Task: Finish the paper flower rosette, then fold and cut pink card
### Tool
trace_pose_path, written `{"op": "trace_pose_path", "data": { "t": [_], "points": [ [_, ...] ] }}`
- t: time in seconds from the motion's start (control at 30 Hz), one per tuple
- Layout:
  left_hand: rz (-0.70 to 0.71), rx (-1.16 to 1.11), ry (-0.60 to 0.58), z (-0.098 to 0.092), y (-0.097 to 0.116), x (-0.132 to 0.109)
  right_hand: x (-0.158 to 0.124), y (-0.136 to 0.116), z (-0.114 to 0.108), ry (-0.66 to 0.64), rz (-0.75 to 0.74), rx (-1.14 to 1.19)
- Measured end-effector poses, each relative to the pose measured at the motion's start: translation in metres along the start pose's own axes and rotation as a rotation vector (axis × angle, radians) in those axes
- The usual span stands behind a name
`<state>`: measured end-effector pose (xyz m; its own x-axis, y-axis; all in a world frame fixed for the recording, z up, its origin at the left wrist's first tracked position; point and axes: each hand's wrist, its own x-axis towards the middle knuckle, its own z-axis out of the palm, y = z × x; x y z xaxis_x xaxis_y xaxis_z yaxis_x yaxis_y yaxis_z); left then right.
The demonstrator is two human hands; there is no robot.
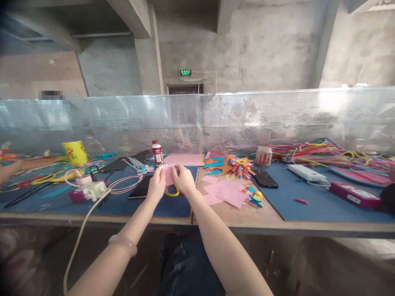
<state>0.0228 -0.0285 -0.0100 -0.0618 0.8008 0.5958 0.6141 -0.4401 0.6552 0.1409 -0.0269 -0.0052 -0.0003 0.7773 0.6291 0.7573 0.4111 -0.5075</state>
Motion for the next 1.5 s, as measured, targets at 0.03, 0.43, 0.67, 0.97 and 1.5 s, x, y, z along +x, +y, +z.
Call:
{"op": "trace_pose_path", "data": {
  "t": [0.03, 0.43, 0.67, 0.97, 1.5],
  "points": [
    [0.001, 0.014, -0.002, 0.000, 0.000, 0.000, -0.001, 0.000, 0.001, 0.005, -0.027, 0.022],
    [-0.085, -0.114, -0.109, 0.000, -0.002, -0.004, -0.051, 0.029, -0.115, -0.320, 0.167, -0.409],
    [-0.062, -0.090, -0.128, -0.001, -0.002, -0.004, -0.083, 0.065, -0.138, -0.596, 0.161, -0.715],
    [0.003, -0.040, -0.170, 0.001, -0.004, -0.004, -0.080, 0.059, -0.149, -0.580, 0.203, -0.465],
    [-0.033, -0.250, -0.285, 0.006, -0.010, -0.002, -0.044, 0.047, -0.114, -0.577, 0.027, -0.113]
  ]
}}
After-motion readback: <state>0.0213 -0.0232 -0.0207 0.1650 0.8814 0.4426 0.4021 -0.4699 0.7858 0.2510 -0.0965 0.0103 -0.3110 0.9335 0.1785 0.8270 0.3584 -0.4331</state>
